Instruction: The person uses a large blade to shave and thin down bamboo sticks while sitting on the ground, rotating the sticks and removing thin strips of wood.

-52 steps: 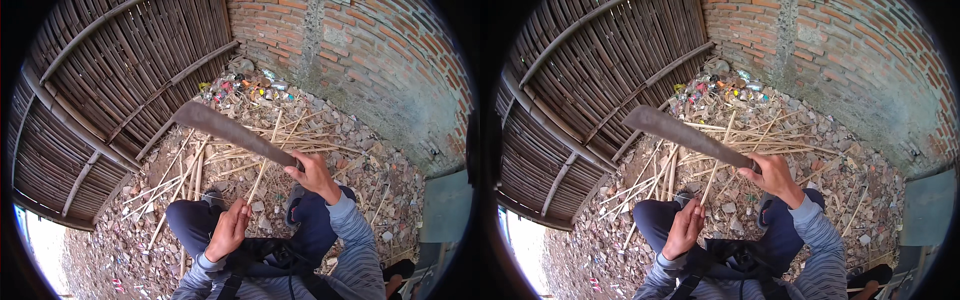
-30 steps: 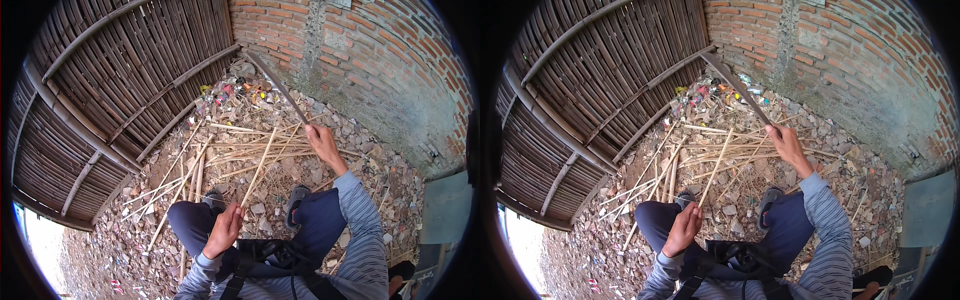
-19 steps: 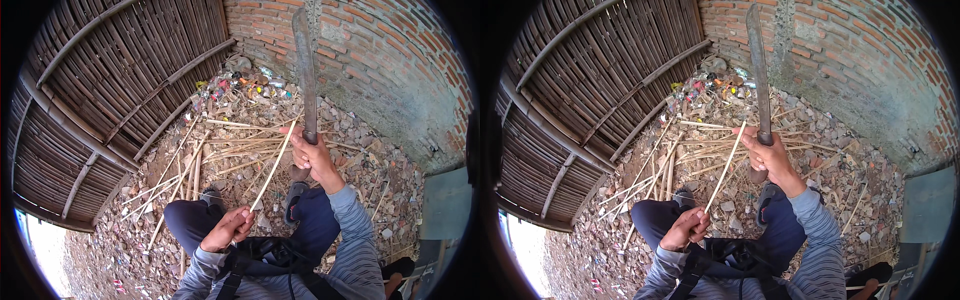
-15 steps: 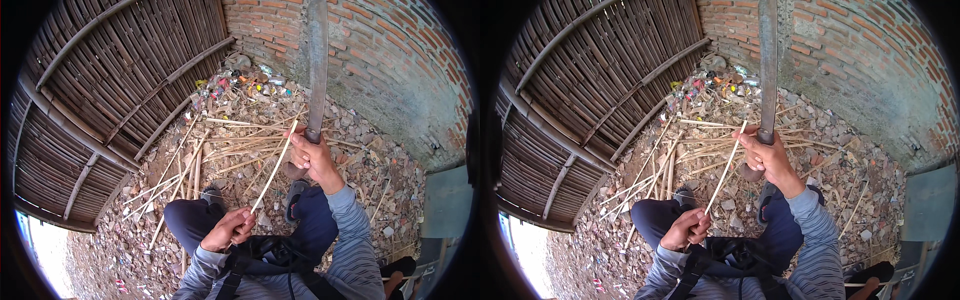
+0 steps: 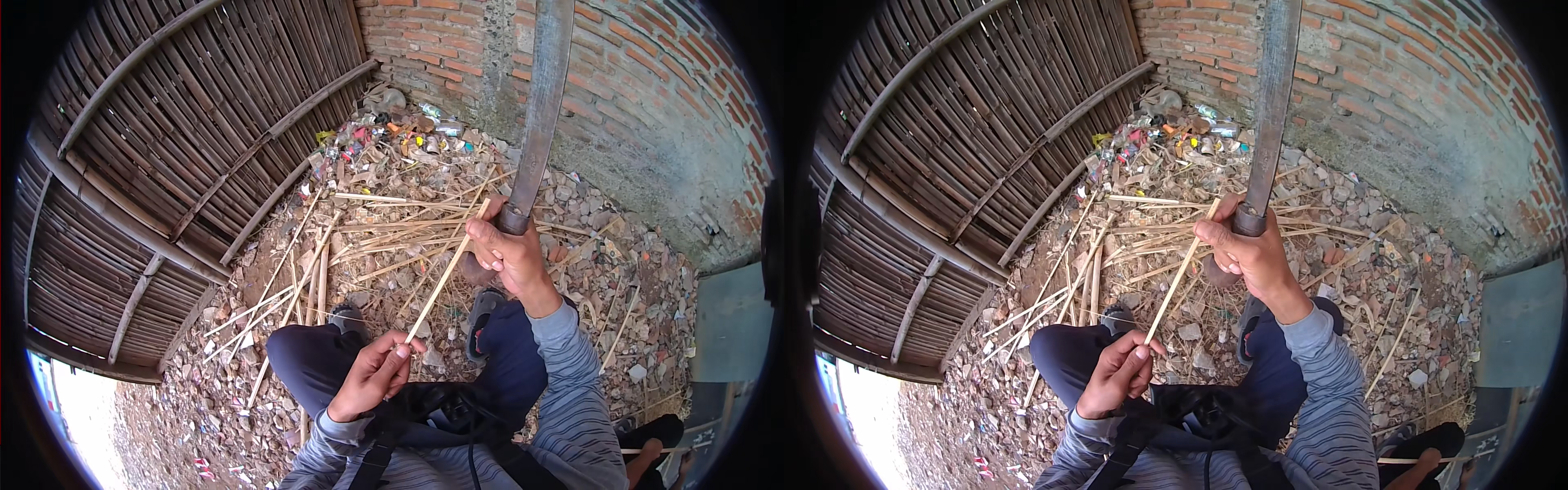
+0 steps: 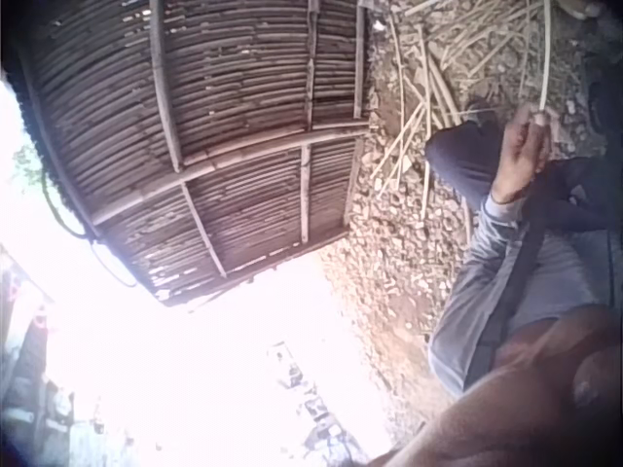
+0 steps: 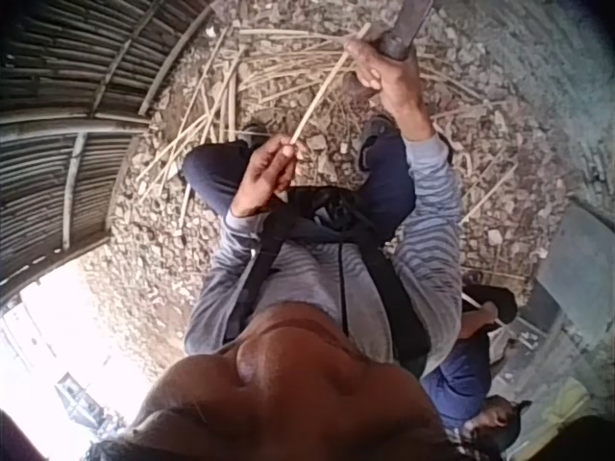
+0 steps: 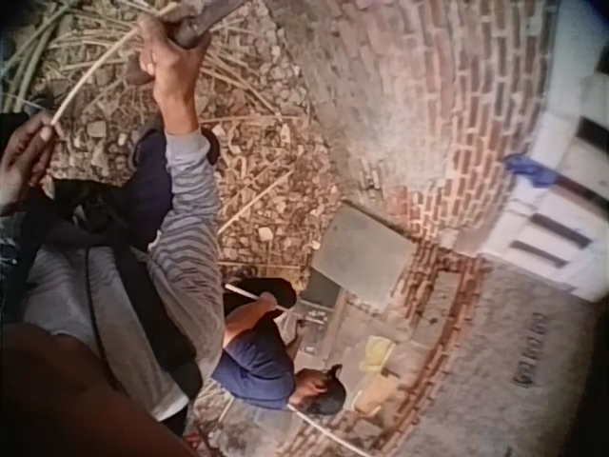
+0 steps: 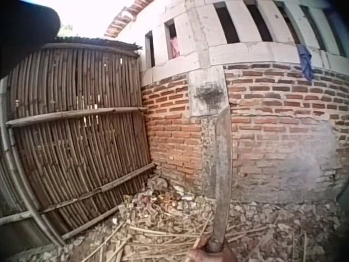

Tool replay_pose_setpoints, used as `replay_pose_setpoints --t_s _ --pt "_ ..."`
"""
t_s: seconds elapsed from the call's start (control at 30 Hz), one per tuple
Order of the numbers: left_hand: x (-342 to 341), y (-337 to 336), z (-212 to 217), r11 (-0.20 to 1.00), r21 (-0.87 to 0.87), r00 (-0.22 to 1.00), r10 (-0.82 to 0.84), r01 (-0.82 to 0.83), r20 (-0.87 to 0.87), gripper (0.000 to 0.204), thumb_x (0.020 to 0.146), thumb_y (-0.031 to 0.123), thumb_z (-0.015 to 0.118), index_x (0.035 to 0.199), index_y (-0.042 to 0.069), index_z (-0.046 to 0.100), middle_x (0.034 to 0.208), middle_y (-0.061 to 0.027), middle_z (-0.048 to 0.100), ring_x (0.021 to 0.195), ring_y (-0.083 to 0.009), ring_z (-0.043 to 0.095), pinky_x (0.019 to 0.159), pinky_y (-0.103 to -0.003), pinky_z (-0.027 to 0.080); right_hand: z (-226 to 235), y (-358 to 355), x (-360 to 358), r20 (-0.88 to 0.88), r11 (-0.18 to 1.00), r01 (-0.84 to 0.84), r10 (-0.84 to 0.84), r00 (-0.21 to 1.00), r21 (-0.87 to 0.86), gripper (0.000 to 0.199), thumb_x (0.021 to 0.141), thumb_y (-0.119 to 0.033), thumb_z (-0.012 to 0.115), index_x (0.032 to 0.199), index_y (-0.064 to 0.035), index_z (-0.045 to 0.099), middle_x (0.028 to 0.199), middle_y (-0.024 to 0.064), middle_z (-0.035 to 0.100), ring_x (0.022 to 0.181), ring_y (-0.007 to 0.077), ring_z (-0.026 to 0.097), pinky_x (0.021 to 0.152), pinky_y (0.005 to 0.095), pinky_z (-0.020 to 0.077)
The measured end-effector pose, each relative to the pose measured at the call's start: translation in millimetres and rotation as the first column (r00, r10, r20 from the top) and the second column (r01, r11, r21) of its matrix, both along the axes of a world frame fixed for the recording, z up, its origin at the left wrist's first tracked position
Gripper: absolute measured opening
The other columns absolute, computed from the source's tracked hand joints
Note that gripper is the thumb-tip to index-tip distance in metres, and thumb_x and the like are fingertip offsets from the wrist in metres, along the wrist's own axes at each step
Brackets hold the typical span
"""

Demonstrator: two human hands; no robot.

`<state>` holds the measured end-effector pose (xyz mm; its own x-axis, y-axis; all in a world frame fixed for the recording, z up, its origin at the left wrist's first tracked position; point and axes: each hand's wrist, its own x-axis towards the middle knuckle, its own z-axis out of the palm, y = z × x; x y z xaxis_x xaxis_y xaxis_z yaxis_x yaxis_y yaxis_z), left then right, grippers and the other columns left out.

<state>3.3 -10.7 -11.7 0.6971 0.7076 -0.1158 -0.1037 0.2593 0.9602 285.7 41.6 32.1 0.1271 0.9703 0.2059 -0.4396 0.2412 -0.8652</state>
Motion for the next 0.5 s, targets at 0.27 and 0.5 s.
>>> replay_pose_setpoints --t_s 0.27,0.5 --pt "5 2 -13 0.984 0.123 0.984 0.143 -0.13 -0.108 0.025 0.115 0.019 0.043 0.124 0.002 0.059 0.06 0.0059 0.038 0.048 -0.0025 0.03 0.046 -0.022 0.026 4 -2 -1 0.199 0.996 0.084 -0.091 0.976 0.041 0.022 0.092 -0.004 0.079 0.088 -0.0031 0.058 0.057 -0.0015 0.053 0.043 0.0041 0.042 0.04 0.0261 0.0289" --pt "-8 2 -14 0.978 0.208 0.991 0.056 -0.029 -0.122 0.027 0.114 0.021 0.045 0.128 0.002 0.059 0.064 0.0041 0.047 0.052 -0.004 0.039 0.049 -0.022 0.031 0 -5 -2 0.228 0.996 0.069 -0.08 0.97 0.058 0.022 0.091 -0.002 0.077 0.093 -0.0051 0.055 0.073 0.0053 0.064 0.044 0.0049 0.043 0.04 0.0247 0.029"
